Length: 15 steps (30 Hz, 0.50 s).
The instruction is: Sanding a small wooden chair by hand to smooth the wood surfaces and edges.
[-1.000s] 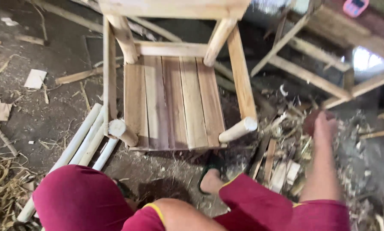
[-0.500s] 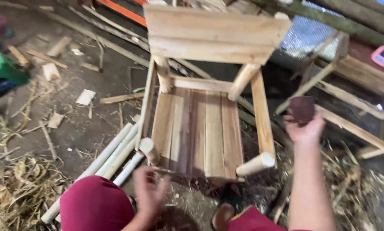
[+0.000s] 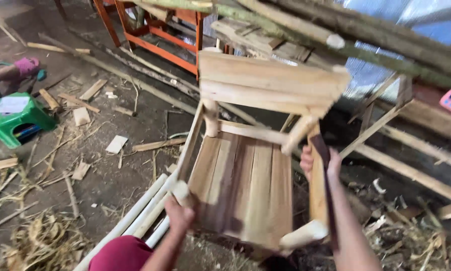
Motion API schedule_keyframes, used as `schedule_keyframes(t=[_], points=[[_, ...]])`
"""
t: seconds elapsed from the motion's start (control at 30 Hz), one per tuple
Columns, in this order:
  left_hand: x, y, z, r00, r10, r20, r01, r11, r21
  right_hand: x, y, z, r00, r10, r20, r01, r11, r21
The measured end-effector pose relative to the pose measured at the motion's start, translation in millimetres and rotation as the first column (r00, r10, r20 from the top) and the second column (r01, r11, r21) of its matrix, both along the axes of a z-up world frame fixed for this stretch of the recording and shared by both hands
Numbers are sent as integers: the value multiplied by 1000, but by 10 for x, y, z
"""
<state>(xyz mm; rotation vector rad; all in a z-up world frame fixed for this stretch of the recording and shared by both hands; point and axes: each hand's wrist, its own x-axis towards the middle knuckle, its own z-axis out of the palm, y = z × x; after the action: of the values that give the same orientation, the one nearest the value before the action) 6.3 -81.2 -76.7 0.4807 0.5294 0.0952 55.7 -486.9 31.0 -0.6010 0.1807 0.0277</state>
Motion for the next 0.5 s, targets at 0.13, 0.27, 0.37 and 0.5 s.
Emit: schedule_keyframes(t=[0.13, 0.27, 0.37, 0.5], points=[[561, 96, 415, 952, -1, 305, -292, 286, 913, -516, 455, 84, 933, -299, -199, 251, 939, -236], [1463, 480, -274, 996, -92, 11, -2, 95, 995, -889, 1013, 74, 850, -504, -157, 419, 825, -380], [1360, 506, 17, 965, -180, 189, -155, 188, 970, -1204, 1572, 1014, 710, -624, -326, 474, 766, -435], [756, 324, 677, 933, -268, 239, -310, -263, 914, -1371, 868, 190, 645, -704, -297, 539, 695, -477]])
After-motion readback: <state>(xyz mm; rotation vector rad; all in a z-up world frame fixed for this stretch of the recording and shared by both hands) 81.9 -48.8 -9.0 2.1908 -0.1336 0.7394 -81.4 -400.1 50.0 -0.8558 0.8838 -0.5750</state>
